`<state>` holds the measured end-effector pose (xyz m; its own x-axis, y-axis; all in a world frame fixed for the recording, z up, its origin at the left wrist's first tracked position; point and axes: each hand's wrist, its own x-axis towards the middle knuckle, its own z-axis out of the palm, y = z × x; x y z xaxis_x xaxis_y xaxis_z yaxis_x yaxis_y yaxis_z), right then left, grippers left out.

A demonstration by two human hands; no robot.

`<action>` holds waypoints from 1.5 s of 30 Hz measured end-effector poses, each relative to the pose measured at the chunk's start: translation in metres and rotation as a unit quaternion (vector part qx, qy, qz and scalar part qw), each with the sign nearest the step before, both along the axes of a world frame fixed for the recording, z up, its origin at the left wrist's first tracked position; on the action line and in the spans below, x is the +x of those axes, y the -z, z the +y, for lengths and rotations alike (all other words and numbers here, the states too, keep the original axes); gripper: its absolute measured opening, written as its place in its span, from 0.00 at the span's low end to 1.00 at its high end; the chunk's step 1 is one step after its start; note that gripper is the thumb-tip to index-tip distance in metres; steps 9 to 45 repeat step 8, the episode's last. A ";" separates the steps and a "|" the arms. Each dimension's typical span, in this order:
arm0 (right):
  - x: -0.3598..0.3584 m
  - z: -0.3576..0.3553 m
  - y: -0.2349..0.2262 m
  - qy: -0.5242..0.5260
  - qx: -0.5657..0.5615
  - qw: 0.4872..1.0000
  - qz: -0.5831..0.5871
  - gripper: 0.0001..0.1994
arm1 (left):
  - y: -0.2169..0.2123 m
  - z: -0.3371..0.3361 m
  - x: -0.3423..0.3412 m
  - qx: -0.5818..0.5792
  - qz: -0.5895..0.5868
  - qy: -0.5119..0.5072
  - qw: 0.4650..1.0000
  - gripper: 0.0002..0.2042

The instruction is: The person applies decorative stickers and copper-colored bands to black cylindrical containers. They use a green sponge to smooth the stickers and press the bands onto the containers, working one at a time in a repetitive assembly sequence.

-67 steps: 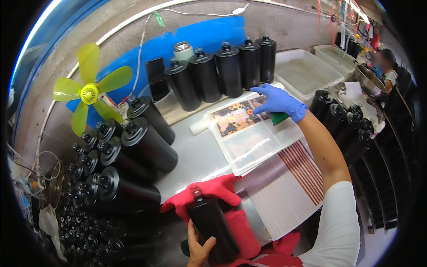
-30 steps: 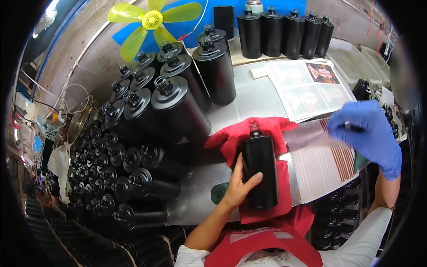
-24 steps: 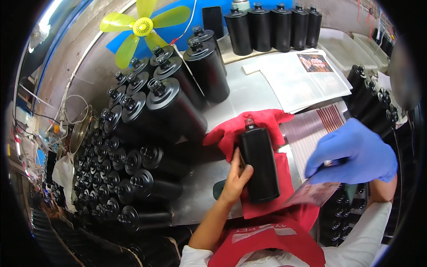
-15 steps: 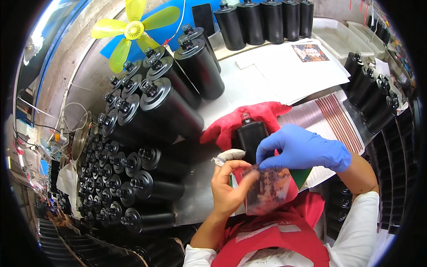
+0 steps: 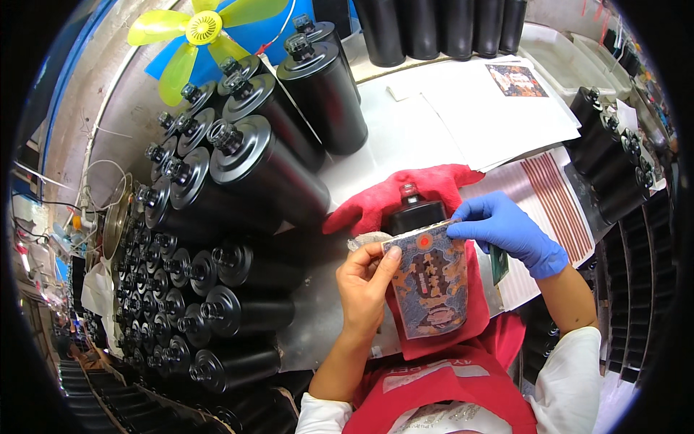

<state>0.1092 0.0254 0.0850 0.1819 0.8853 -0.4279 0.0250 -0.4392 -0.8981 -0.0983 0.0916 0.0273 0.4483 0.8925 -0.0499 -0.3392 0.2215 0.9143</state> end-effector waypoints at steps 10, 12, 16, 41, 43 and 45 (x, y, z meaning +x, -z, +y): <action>0.006 0.012 0.012 0.019 0.008 0.999 0.027 0.11 | 0.009 0.012 0.007 0.012 -0.014 -0.028 0.999 0.05; 0.006 0.012 0.012 0.019 0.008 0.999 0.027 0.11 | 0.009 0.012 0.007 0.012 -0.014 -0.028 0.999 0.05; 0.006 0.012 0.012 0.019 0.008 0.999 0.027 0.11 | 0.009 0.012 0.007 0.012 -0.014 -0.028 0.999 0.05; 0.006 0.012 0.012 0.019 0.008 0.999 0.027 0.11 | 0.009 0.012 0.007 0.012 -0.014 -0.028 0.999 0.05; 0.006 0.012 0.012 0.019 0.008 0.999 0.027 0.11 | 0.009 0.012 0.007 0.012 -0.014 -0.028 0.999 0.05; 0.006 0.012 0.012 0.019 0.008 0.999 0.027 0.11 | 0.009 0.012 0.007 0.012 -0.014 -0.028 0.999 0.05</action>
